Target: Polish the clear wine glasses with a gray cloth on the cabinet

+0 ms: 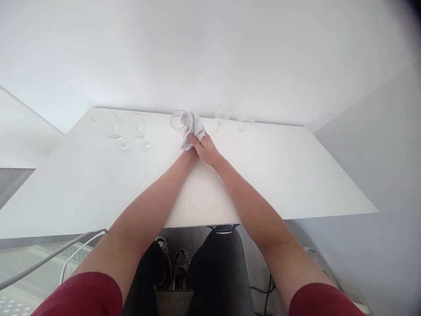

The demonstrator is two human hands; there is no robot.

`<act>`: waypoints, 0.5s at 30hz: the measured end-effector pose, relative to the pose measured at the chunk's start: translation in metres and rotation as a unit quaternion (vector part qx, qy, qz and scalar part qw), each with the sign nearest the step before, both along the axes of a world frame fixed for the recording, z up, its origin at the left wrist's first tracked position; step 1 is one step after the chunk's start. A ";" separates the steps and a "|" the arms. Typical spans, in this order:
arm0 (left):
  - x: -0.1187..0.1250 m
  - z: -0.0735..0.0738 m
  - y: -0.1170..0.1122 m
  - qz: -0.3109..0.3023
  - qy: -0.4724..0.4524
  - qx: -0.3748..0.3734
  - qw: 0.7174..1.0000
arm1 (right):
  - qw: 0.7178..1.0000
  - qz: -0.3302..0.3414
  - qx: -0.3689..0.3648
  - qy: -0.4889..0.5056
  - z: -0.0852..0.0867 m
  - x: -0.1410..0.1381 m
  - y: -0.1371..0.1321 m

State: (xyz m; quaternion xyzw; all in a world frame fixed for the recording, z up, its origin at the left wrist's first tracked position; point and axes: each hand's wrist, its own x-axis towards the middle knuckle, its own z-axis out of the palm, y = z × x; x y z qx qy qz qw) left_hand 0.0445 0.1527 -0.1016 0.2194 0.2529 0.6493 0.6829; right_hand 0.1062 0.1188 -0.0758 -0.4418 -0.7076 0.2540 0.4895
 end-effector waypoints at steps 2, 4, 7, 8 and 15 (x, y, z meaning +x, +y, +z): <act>0.002 -0.001 -0.003 0.010 -0.011 0.006 1.000 | 0.998 -0.030 0.041 -0.045 -0.003 0.003 0.005; 0.003 -0.001 -0.003 -0.006 -0.012 -0.013 1.000 | 0.992 -0.076 0.061 -0.079 -0.004 0.006 0.011; 0.004 0.003 0.001 -0.056 0.002 -0.043 0.998 | 0.986 -0.134 0.058 -0.079 -0.004 0.011 0.015; 0.004 0.005 0.003 -0.063 0.004 -0.041 0.997 | 0.987 -0.143 0.054 -0.053 -0.003 0.012 0.015; -0.004 0.023 0.007 -0.146 -0.060 0.050 0.986 | 0.958 -0.099 -0.073 0.260 0.008 0.009 0.011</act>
